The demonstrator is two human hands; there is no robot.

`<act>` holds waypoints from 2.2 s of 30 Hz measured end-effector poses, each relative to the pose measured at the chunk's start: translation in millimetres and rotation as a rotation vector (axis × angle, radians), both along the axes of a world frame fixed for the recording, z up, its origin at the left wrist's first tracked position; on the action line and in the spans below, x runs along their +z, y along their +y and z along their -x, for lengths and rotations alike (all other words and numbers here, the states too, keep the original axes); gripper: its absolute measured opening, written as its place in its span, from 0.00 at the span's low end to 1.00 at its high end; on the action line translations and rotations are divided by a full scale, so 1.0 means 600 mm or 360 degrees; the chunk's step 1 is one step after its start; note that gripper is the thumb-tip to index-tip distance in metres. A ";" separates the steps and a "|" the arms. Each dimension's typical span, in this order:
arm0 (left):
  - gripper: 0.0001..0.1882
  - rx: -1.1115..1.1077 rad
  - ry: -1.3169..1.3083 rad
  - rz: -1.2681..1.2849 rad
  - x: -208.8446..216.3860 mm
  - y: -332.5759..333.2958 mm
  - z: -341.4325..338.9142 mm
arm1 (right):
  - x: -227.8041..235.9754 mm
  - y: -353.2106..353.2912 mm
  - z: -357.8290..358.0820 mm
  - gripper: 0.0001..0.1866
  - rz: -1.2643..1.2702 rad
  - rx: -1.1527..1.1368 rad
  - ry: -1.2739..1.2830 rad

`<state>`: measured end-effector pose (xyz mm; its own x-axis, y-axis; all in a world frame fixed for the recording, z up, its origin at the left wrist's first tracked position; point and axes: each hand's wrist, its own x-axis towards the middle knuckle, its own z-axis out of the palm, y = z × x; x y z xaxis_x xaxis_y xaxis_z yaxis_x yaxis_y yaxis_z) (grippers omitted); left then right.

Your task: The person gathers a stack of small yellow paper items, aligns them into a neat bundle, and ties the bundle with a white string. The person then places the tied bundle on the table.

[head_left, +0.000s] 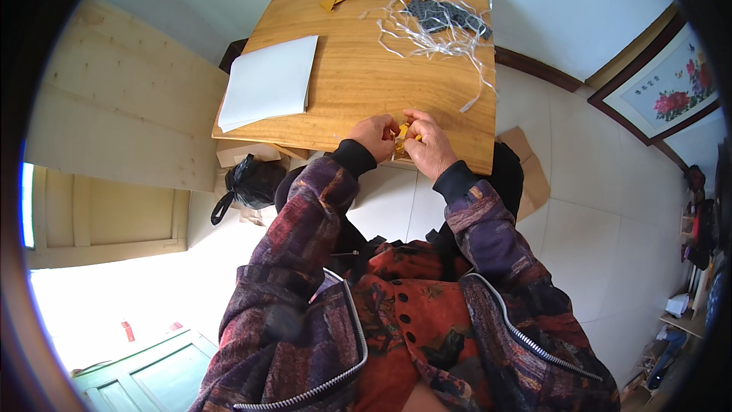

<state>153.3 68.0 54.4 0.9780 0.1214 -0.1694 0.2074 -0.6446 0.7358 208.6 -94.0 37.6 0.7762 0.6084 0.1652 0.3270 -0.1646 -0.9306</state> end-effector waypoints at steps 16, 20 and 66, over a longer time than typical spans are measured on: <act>0.24 -0.0116 -0.0238 -0.0194 0.013 -0.018 0.016 | 0.041 -0.024 -0.029 0.04 0.0054 0.0287 0.0134; 0.23 -0.0103 -0.0242 -0.0274 0.005 -0.023 0.017 | 0.051 -0.027 -0.036 0.05 0.0269 0.0216 -0.0380; 0.23 -0.0145 -0.0005 -0.0591 0.016 -0.048 0.023 | 0.025 -0.059 0.002 0.09 0.0477 -0.0163 -0.0685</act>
<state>139.7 39.5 64.2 0.9881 0.0862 -0.1272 0.1349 -0.8831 0.4493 207.2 -129.2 52.9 0.7344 0.6026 0.3123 0.6372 -0.4537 -0.6229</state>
